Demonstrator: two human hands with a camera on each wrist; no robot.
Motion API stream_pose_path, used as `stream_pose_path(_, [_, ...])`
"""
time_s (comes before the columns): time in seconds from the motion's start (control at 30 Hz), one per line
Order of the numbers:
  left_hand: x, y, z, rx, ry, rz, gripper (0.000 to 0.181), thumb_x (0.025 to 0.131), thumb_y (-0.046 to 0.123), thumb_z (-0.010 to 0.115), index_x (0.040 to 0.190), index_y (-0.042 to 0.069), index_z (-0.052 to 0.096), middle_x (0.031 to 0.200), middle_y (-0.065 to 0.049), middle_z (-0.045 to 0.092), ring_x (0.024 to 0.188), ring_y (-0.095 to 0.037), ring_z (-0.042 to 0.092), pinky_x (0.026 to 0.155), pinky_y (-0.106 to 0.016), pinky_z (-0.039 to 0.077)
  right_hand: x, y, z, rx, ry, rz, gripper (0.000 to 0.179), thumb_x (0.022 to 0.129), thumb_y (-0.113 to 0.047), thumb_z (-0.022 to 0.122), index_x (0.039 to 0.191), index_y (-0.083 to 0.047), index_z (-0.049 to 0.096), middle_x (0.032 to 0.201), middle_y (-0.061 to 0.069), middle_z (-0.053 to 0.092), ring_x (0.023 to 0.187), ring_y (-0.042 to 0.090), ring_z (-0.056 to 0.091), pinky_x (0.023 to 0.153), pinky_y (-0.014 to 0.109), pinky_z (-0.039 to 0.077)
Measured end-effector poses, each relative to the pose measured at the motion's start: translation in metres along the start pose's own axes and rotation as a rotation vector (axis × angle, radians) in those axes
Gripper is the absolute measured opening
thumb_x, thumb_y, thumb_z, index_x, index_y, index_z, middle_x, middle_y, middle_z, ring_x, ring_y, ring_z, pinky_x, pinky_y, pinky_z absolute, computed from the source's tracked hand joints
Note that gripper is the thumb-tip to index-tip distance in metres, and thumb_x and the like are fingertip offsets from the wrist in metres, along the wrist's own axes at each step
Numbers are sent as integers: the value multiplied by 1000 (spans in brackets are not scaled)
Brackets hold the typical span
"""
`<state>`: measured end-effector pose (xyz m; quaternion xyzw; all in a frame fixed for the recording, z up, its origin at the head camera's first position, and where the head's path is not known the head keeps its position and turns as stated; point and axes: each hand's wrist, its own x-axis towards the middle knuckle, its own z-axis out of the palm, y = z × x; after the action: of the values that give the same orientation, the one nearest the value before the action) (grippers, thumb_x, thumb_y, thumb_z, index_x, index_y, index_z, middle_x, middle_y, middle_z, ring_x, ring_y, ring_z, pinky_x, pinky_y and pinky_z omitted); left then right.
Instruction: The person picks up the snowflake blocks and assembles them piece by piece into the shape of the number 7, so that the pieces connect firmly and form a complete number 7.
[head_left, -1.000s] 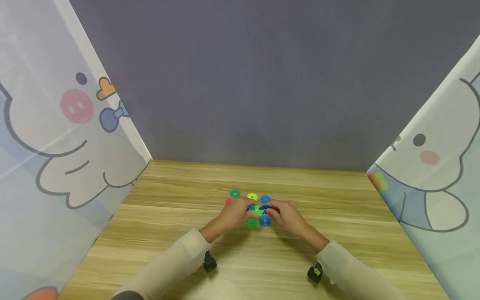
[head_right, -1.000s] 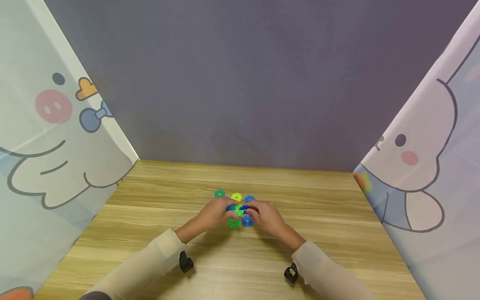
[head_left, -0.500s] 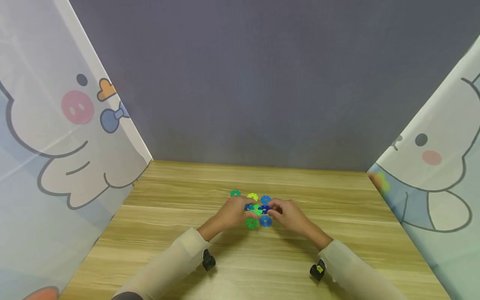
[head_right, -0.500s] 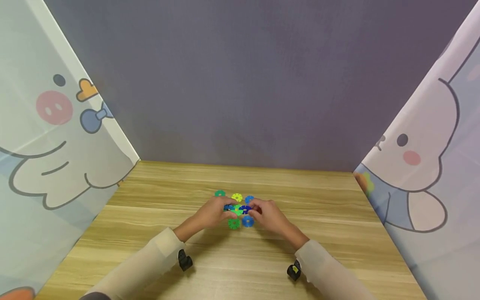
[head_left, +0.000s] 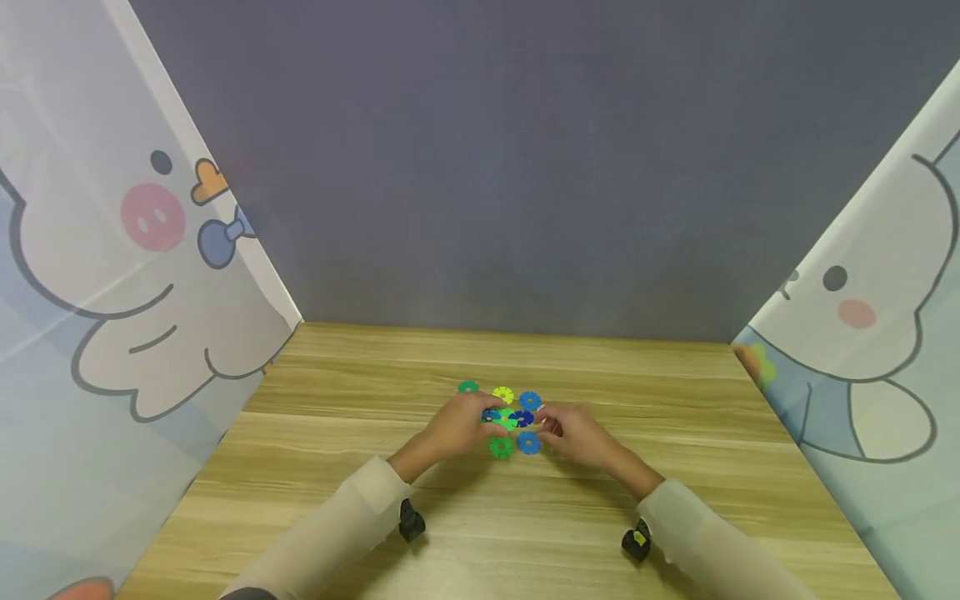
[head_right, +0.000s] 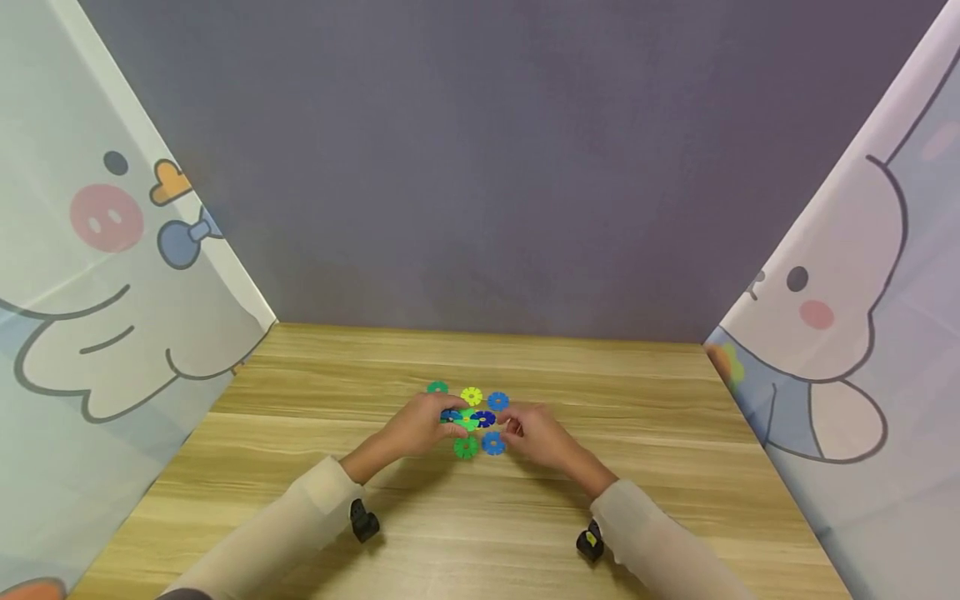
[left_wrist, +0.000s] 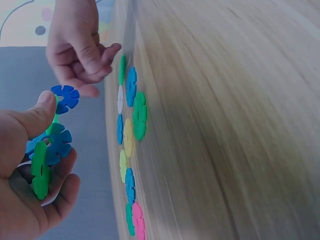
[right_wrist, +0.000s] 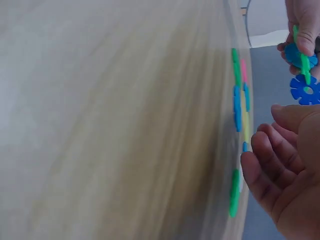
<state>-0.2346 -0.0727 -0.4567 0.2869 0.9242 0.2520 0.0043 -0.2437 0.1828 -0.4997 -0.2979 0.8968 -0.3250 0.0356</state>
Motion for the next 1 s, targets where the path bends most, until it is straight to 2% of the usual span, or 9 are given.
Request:
stream_pose_path(0.2, [-3,-4,0,-13,3,2,43,90,32,78,125,9,71,121,-6,75,109,-22,71,93,-38,60,1,3,7,-29,-57,8,26,94,-14,72,117,-3,69,74,-11,60,62,-2,49,57,18,45])
stream_pose_path(0.43, [-5,-7,-1,-35,2,8,43,90,31,78,124,7,71,120,-7,74,109,-23,71,93,-39,60,4,5,14,-50,-50,10,30,92,-18,76,118,-3,70,69,-12,56,58,-2,45,54,17,42])
stream_pose_path(1.0, [-4,-10,2,-31,-17,-29,47,90,33,78,128,7,69,123,-6,74,114,-25,70,97,-40,58,7,2,17,-83,-54,43,27,90,-17,78,114,-5,71,72,-12,56,61,0,47,57,19,44])
